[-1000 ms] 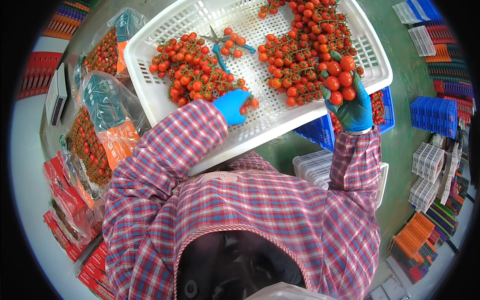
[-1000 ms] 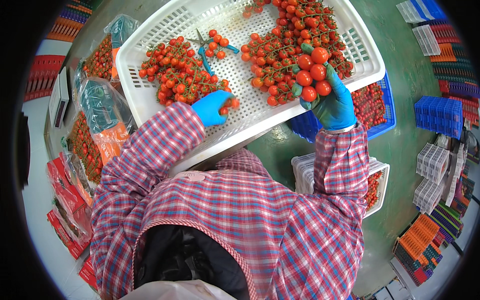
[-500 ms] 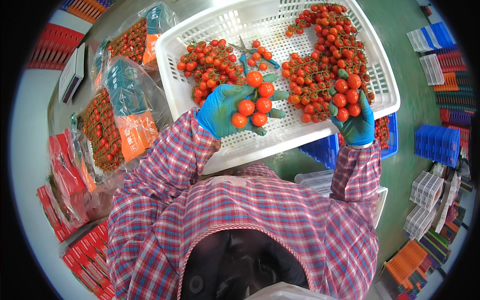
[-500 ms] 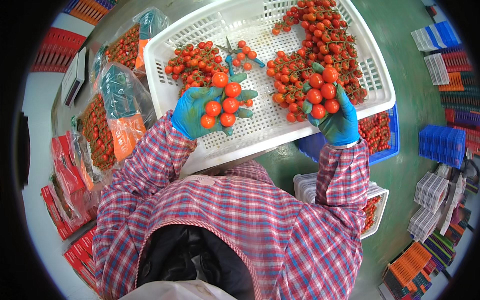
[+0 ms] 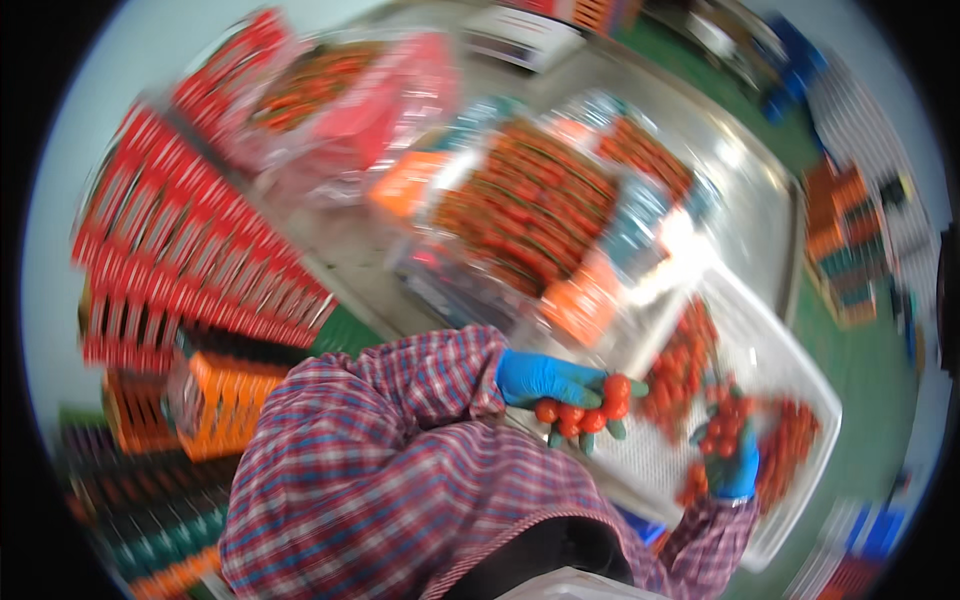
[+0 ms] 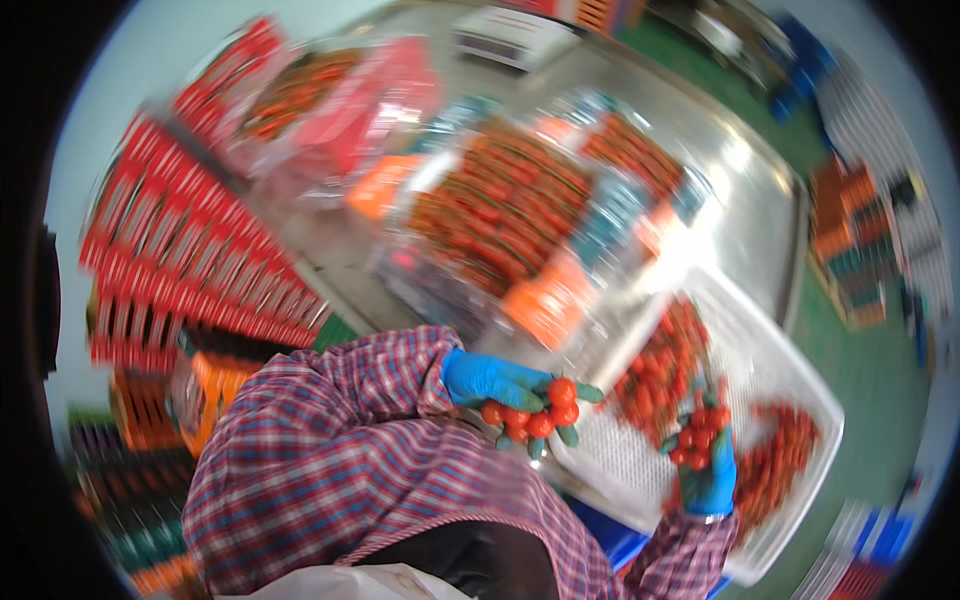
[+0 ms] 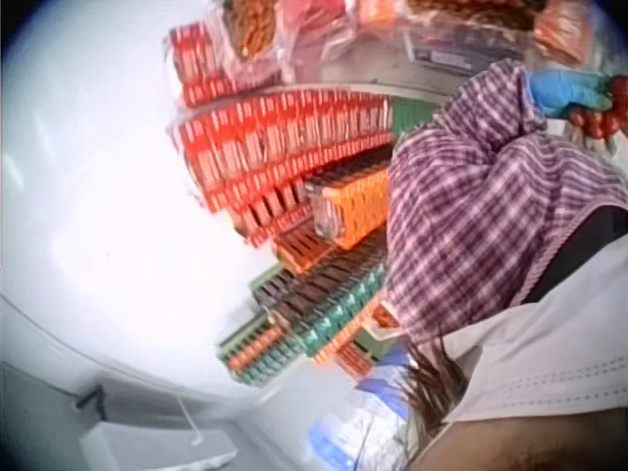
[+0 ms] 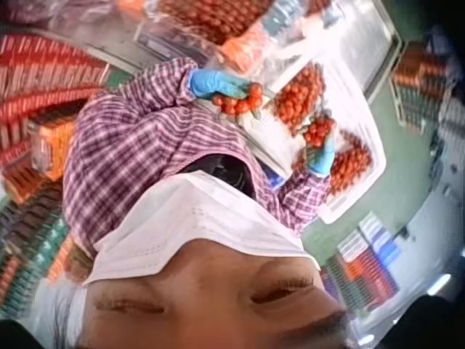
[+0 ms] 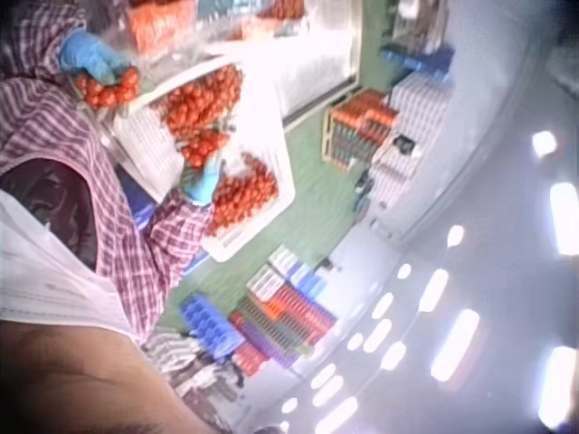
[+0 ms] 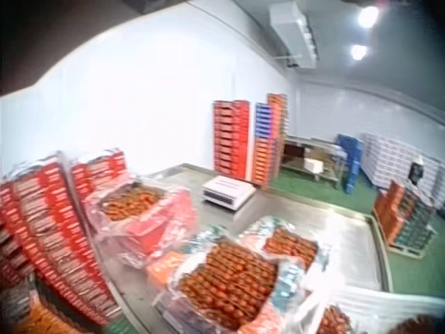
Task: The person uses shears to cut cherry tomato clusters from larger vines in a white basket. They place the cut clusters into clear plastic bags, seal them, and set the bags aside. The person repeats this process with multiple clusters, occasionally moving the shears and adjusting the tomatoes in the basket.
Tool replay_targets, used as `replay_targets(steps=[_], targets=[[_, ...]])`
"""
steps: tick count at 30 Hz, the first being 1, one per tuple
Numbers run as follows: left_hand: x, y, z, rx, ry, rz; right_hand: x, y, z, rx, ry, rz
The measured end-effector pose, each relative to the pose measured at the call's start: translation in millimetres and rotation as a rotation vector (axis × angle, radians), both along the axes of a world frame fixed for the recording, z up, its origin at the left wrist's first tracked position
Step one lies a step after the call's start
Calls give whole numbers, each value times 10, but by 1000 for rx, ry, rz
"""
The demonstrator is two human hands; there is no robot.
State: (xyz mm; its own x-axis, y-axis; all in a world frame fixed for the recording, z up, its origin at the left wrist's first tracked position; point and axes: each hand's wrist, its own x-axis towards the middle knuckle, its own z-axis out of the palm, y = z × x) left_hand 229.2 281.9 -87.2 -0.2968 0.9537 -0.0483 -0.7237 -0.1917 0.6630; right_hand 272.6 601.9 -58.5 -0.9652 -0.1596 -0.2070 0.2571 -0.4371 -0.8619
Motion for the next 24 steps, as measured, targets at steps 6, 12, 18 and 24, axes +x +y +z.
replay_targets(steps=[6, 12, 18, 24], targets=[[100, -2131, -147, 100, 81, 419, -1021, -2211, 417, 170, 245, 324], [422, -4100, -383, -20, -2, 819, -1885, -4895, 819, 288, 691, 418], [626, -5166, -547, -20, 27, 1047, -2770, -6454, 674, 388, 818, 550], [603, -5524, -743, 39, 8, 1068, -2998, -6604, 410, 1126, 991, 759]])
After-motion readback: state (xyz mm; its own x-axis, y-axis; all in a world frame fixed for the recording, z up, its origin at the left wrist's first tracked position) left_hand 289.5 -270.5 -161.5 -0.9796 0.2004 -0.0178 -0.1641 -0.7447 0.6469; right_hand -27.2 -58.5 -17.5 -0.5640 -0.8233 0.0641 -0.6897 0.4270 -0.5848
